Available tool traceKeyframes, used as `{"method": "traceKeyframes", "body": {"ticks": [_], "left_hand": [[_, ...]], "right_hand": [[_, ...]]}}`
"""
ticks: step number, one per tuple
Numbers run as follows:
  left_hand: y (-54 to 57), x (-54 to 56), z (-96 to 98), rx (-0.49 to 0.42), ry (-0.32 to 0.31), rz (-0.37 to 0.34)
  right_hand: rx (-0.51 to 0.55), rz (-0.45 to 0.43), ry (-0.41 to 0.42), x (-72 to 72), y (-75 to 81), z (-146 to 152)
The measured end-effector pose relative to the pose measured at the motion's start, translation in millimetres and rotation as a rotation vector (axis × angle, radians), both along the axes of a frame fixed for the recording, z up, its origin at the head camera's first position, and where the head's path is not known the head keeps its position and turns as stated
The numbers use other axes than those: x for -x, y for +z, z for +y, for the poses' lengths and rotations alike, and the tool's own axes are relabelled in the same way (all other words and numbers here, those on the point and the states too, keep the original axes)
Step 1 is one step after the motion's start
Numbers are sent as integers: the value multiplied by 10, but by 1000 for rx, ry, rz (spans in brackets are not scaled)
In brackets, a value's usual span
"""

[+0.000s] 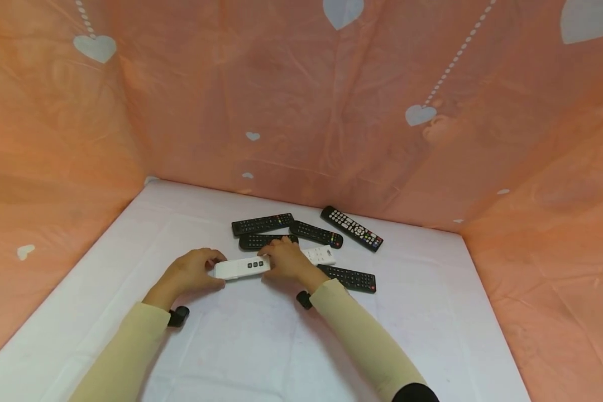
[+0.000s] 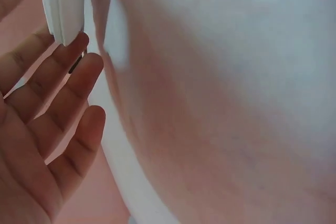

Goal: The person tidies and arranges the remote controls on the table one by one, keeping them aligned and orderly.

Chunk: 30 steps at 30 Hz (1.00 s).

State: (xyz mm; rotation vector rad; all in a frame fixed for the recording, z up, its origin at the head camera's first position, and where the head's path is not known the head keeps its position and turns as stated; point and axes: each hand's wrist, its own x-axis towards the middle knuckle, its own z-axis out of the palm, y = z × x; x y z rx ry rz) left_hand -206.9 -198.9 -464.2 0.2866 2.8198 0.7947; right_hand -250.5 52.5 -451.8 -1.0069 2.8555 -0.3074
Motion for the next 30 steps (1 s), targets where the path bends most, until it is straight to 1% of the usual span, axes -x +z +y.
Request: {"method": "traceKeyframes", "body": {"ticks": [4,9,12,14,17,19,22,24,26,30], "left_hand": [[25,-64,22,-6,-7,9],[48,-161,93,-25,-39,51],[53,-226,137,-46,-53,79],[53,-271,160,-56,-51,95],[45,-351,181,-63,-29,107],[29,-411,196,-72,1,108],[-6,-491,229,-126,31,104],[-34,-524,260,-148,51,110],[-56,-542,289,-149,63,116],[-76,-566,311,-87,94,101]], "right_hand": [[48,-46,28,45,49,34],[140,-144,54,107,70,60],[184,-186,30,116,65,71],[203,-190,10,117,52,69],[219,-160,-13,111,27,44],[240,-147,-24,99,13,11],[287,-164,-25,75,7,-55],[304,-178,-16,64,9,-104],[290,-176,-12,58,13,-144],[218,-146,-40,69,4,-200]]}}
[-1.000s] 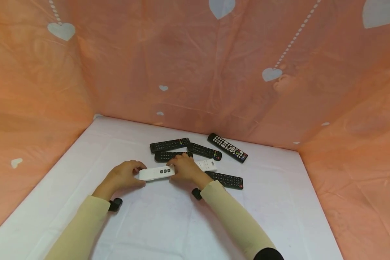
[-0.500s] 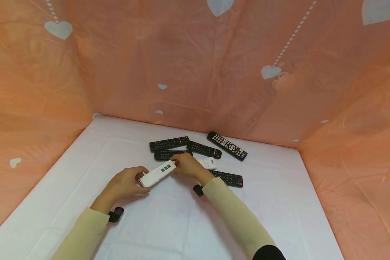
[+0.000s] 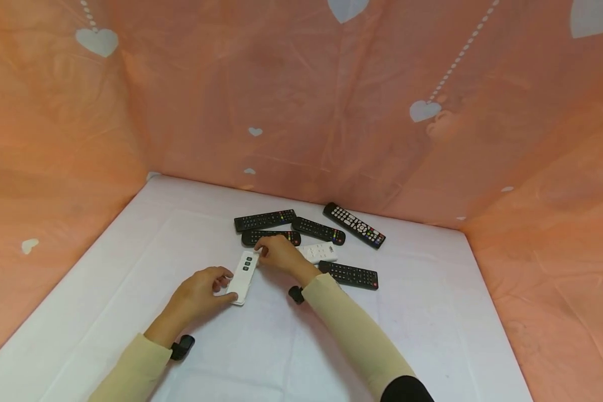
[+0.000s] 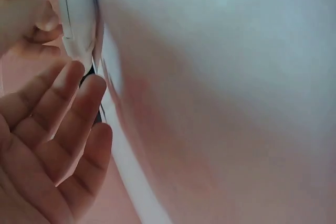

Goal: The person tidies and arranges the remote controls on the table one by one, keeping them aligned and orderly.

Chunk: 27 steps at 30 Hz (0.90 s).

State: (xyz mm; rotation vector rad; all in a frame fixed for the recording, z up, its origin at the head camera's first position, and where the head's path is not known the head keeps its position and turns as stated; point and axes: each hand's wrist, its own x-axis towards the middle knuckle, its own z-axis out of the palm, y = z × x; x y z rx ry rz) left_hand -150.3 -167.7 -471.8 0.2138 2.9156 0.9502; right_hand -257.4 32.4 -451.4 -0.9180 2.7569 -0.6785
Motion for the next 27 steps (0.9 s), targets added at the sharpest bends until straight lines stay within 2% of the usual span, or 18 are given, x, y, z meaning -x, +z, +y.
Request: {"method": "traceKeyframes", "body": {"ticks": [4,8,17,27], "left_hand": [[18,-3,5,10,-1,-41],[38,4,16,25,-17,-54],[40,32,21,40,-17,-83],[9,40,-102,52,-32,-6]], "right_hand": [[-59,3,-20,26,-42,-16],[-87,-5,-3,48,-110,-41],[-63,1,40,49,-126,-132],[-62,38,51,49,-139,-267]]}}
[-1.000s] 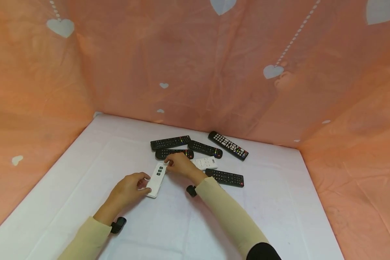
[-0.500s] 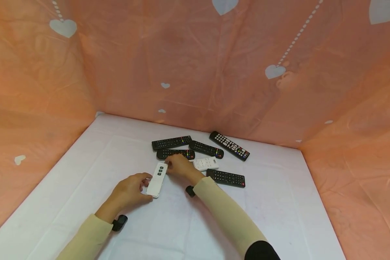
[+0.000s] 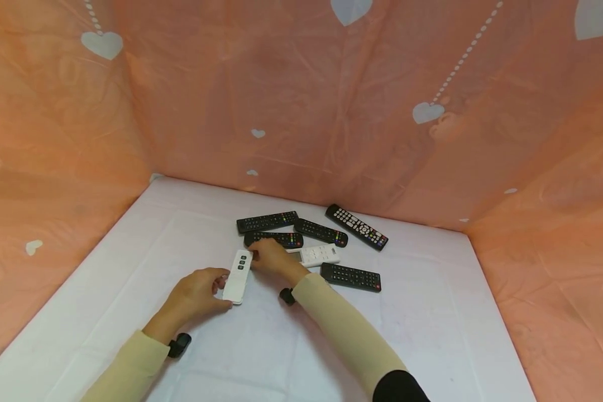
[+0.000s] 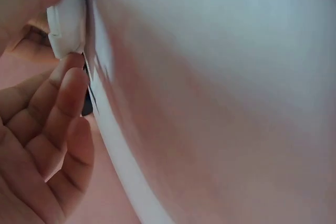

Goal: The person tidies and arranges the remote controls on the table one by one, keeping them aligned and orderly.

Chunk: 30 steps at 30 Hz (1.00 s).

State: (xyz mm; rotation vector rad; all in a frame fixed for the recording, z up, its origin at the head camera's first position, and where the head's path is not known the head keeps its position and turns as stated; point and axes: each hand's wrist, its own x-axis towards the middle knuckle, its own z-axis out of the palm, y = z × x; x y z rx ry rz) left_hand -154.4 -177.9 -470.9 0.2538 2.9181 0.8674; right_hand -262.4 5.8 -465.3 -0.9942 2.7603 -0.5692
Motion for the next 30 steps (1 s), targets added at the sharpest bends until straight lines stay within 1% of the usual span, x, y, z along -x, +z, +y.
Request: {"method": "traceKeyframes", "body": {"ticks": [3,8,11,13,15,18,22,26,30], "left_hand": [[6,-1,-41,-6,-12,6],[27,-11,-66,13,-13,-24],[81,-14,-65,45,-12,-28],[141,2,-65,58,-26,-13],[213,41,-66,63,-36,4],[295,144,-59,47,-53,27],[334,313,-43,35,-70,38],[330,500,1,23,-88,18],[329,675,12,31,-89,-36]], "right_hand": [[-29,13,6,3,-27,-36],[-73,37,21,-13,-39,-66],[-61,-5,14,-34,5,-30],[-21,-62,11,-41,68,26],[25,-103,8,-27,130,105],[88,-107,2,32,220,250],[102,-70,-38,124,282,427],[86,-69,-108,203,309,618],[69,-64,-149,286,310,792]]}}
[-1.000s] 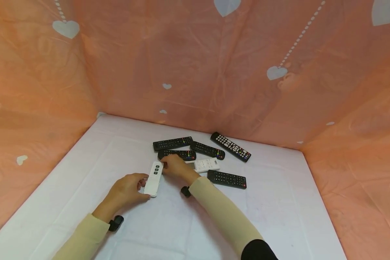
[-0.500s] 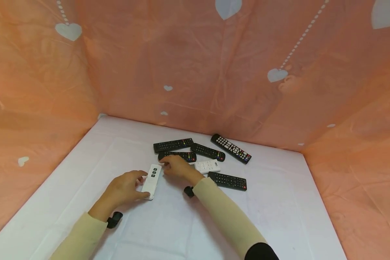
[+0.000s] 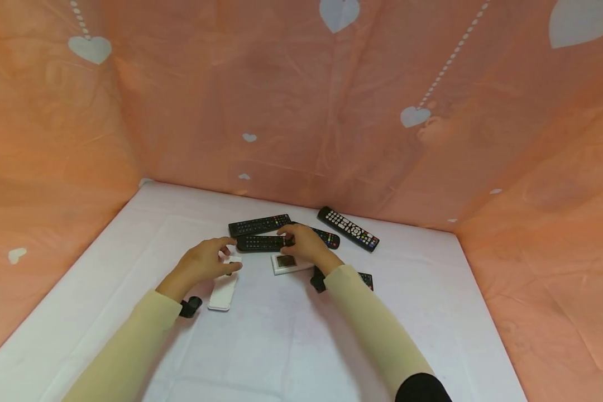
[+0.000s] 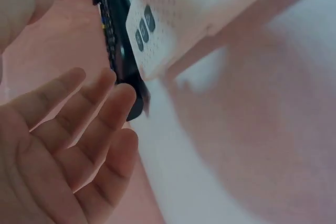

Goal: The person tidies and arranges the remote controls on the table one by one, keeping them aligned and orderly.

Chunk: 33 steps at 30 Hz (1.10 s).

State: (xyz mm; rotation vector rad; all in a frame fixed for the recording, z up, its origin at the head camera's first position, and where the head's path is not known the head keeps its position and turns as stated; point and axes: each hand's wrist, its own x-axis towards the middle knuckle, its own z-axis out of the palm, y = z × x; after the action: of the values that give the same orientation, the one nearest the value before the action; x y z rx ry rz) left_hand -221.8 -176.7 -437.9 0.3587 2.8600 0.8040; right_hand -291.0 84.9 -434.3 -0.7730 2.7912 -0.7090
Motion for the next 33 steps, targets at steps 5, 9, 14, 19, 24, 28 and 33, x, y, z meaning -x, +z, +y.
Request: {"method": "traceKeyframes", "body": {"ticks": [5,9,14,19,24,28,33], "left_hand": [[-14,173,-31,2,8,-70],[-83,280,-57,-24,26,-113],[-168,368,-56,-88,44,-146],[-204,413,-40,-107,51,-144],[-192,428,-7,-120,52,-161],[-174,431,22,-113,54,-182],[-150,435,39,-97,56,-174]], "right_hand": [[-30,-31,-51,67,-19,156],[-42,-61,-68,100,-42,199],[-62,-89,-90,117,-68,187],[-86,-85,-102,145,-103,151],[-111,-73,-93,177,-127,116],[-145,-55,-89,195,-119,88],[-165,-44,-91,203,-110,52]]}}
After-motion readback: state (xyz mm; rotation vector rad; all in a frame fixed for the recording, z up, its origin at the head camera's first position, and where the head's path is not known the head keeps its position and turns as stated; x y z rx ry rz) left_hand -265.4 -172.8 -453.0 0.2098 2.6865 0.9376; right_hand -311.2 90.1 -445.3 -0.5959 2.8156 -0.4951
